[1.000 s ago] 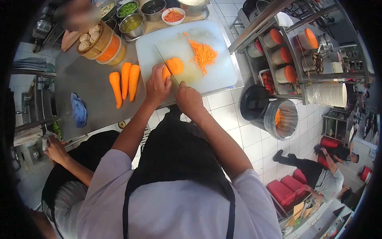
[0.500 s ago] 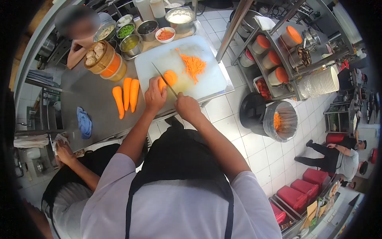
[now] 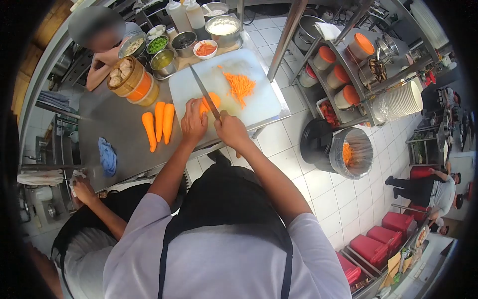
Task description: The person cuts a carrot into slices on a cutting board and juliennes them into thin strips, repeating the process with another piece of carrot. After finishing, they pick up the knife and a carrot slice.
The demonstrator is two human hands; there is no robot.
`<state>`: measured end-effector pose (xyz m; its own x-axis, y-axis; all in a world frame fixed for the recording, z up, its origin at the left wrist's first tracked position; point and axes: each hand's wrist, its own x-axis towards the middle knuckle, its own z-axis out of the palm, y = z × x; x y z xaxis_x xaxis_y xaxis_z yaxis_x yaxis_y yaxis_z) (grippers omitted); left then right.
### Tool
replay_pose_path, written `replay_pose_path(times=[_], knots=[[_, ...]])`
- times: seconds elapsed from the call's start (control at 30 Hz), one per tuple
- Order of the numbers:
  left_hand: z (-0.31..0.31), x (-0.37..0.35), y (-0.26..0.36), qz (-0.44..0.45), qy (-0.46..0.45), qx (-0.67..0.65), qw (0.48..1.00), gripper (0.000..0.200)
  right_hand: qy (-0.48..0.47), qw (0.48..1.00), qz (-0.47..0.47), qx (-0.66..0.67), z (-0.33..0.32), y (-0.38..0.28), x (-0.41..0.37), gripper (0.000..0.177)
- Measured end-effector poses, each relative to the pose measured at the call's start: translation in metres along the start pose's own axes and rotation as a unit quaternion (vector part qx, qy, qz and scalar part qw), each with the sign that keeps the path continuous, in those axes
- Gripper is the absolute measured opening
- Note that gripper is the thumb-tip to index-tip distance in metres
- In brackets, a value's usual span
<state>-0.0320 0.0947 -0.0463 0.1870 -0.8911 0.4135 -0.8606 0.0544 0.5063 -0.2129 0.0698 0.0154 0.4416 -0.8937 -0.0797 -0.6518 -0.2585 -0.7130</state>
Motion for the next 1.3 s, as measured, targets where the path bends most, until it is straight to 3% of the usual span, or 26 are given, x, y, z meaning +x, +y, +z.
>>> replay_pose_path(times=[0.13,0.43,1.3], knots=[[0.003,0.0,-0.005,0.011,0.026,-0.022,0.999,0.053,0.037,0.998,-0.037,-0.045,-0.007,0.003,-0.026,0.02],[0.005,-0.002,-0.009,-0.011,0.01,-0.009,1.0,0.049,-0.004,0.989,-0.074,-0.127,-0.014,0.003,-0.084,0.019],[0.007,-0.001,-0.015,0.002,0.006,-0.022,1.0,0.048,-0.066,0.981,-0.013,-0.184,-0.011,-0.011,-0.08,0.016]])
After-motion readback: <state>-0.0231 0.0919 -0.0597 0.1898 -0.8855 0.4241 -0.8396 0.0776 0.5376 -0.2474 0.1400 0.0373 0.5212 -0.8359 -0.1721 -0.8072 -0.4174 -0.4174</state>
